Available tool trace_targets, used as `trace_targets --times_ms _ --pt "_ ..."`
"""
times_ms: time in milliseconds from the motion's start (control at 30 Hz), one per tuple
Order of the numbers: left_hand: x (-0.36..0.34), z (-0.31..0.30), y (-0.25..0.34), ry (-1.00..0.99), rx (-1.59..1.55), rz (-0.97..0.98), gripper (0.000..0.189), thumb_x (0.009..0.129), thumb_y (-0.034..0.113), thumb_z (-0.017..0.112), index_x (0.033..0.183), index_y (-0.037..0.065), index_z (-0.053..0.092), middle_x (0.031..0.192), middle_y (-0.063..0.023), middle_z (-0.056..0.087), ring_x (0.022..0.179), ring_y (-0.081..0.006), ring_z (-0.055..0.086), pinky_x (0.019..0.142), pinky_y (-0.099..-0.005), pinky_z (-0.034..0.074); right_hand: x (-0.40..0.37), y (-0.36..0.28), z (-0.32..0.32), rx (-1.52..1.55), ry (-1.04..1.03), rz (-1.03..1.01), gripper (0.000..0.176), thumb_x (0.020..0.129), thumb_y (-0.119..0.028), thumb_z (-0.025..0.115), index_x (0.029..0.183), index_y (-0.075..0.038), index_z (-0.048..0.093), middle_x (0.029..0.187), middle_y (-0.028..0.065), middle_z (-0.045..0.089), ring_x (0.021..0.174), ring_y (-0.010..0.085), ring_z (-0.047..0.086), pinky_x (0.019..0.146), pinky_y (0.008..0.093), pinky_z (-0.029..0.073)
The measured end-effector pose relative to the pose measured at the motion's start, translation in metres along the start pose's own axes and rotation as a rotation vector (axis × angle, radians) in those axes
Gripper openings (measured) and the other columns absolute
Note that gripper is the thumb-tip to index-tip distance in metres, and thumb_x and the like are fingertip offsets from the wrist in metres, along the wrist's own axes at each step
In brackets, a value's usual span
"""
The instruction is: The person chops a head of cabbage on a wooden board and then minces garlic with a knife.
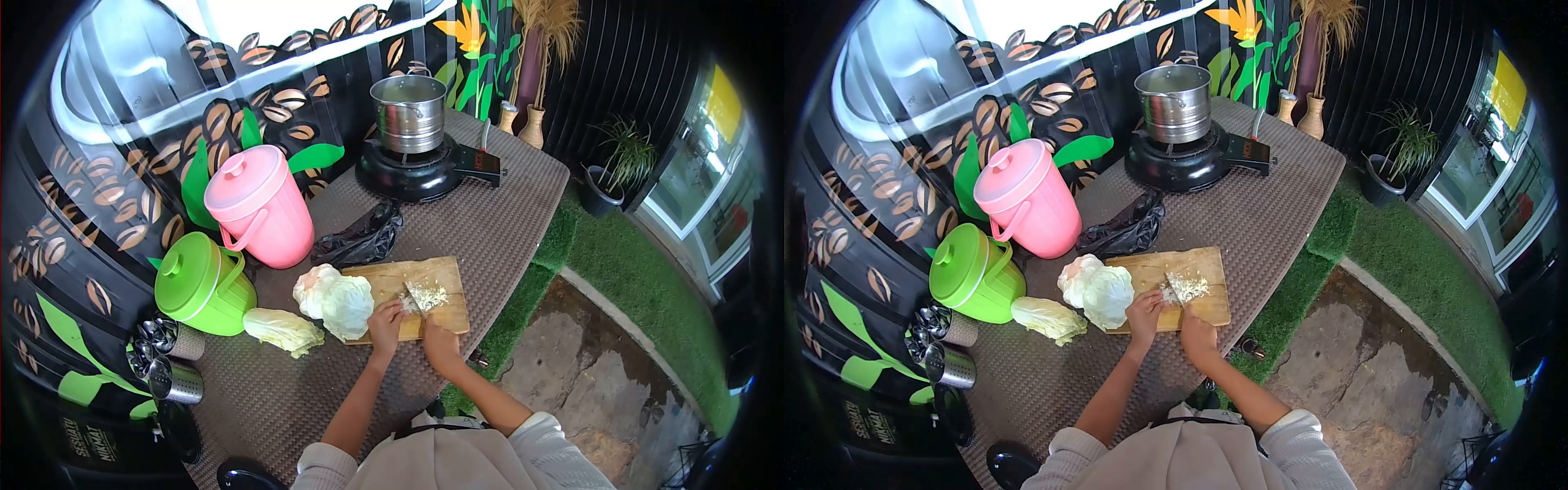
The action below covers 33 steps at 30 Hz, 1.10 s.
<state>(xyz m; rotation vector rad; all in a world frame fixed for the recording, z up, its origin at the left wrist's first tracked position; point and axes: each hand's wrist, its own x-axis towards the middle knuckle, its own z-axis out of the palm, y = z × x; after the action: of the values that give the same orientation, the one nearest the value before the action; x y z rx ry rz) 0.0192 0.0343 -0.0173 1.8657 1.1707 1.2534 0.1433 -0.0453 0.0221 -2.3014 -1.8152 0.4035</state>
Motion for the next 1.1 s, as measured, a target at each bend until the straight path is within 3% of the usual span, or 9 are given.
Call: trace_targets --times_ms 100,233,467,600,667,800,867,967,1100 --pt "0.004 -0.001 0.015 -0.04 -0.246 -0.206 0.021 0.078 -0.011 0.068 0.099 -0.01 0.067 0.102 -0.0146 0.067 0.088 -0.0206 0.069 0.077 -0.0278 0.059 0.019 0.009 -0.008 0.077 -0.013 -0.013 0.022 0.092 -0.019 0.049 0.102 0.0 0.052 0.081 0.021 0.068 0.077 0.0357 0.069 0.067 0.0466 0.054" --pt "0.008 0.003 0.013 -0.077 -0.244 -0.22 0.02 0.079 -0.01 0.068 0.098 -0.011 0.066 0.104 -0.0149 0.066 0.089 -0.0208 0.069 0.077 -0.028 0.059 0.039 0.037 -0.057 0.052 -0.099 -0.2 0.031 0.094 -0.026 0.047 0.107 0.002 0.052 0.083 0.0234 0.066 0.08 0.0405 0.066 0.07 0.05 0.052" --pt "0.005 0.014 0.006 0.023 -0.203 -0.042 0.015 0.079 -0.006 0.07 0.094 -0.007 0.069 0.099 -0.0113 0.068 0.084 -0.0193 0.068 0.071 -0.027 0.058 0.001 0.021 -0.006 -0.029 0.027 -0.018 0.015 0.091 -0.017 0.05 0.096 -0.003 0.052 0.078 0.0198 0.068 0.074 0.0349 0.07 0.062 0.046 0.056" --pt "0.005 0.007 0.024 0.063 -0.116 -0.028 0.014 0.079 -0.003 0.071 0.093 -0.003 0.072 0.097 -0.01 0.069 0.089 -0.019 0.066 0.077 -0.0303 0.055 0.022 0.011 -0.024 0.097 0.019 0.007 0.017 0.088 -0.013 0.053 0.098 0.001 0.051 0.081 0.0213 0.068 0.079 0.0364 0.07 0.066 0.046 0.056" --pt "0.007 0.006 0.028 0.075 -0.037 0.003 0.014 0.077 -0.002 0.072 0.091 -0.001 0.073 0.097 -0.0095 0.069 0.09 -0.0205 0.064 0.078 -0.0313 0.053 0.029 0.014 -0.039 0.099 -0.088 -0.06 0.021 0.091 -0.012 0.049 0.105 0.004 0.047 0.089 0.0261 0.066 0.084 0.0414 0.067 0.07 0.048 0.055" --pt "0.005 0.008 0.018 0.095 0.103 0.056 0.013 0.074 -0.001 0.073 0.087 0.002 0.073 0.092 -0.0084 0.068 0.089 -0.0242 0.061 0.078 -0.0331 0.05 0.016 0.007 -0.029 0.027 -0.189 -0.113 0.023 0.09 -0.011 0.05 0.108 0.004 0.047 0.092 0.0276 0.066 0.086 0.0408 0.067 0.072 0.048 0.055" --pt "0.005 0.009 0.011 0.107 0.1 0.078 0.013 0.075 0.0 0.073 0.087 0.002 0.073 0.09 -0.008 0.068 0.088 -0.0242 0.061 0.077 -0.0334 0.05 -0.003 -0.01 -0.016 0.135 -0.094 0.132 0.024 0.09 -0.011 0.05 0.107 0.005 0.048 0.092 0.0267 0.066 0.086 0.041 0.067 0.073 0.0476 0.055" --pt "0.005 0.012 0.011 0.112 0.107 0.109 0.011 0.075 0.001 0.073 0.086 0.002 0.073 0.088 -0.0074 0.067 0.086 -0.0246 0.06 0.076 -0.0343 0.05 0.0 -0.014 0.0 0.105 -0.107 0.178 0.024 0.089 -0.011 0.049 0.107 0.006 0.048 0.094 0.028 0.066 0.089 0.0415 0.067 0.073 0.0465 0.055" --pt "0.003 0.009 0.02 0.088 0.164 0.147 0.012 0.075 0.004 0.074 0.087 0.004 0.074 0.087 -0.007 0.066 0.085 -0.0251 0.06 0.075 -0.0359 0.05 0.026 -0.006 -0.035 0.158 -0.11 0.091 0.026 0.087 -0.009 0.053 0.107 0.007 0.048 0.095 0.03 0.065 0.091 0.0416 0.067 0.072 0.0461 0.056"
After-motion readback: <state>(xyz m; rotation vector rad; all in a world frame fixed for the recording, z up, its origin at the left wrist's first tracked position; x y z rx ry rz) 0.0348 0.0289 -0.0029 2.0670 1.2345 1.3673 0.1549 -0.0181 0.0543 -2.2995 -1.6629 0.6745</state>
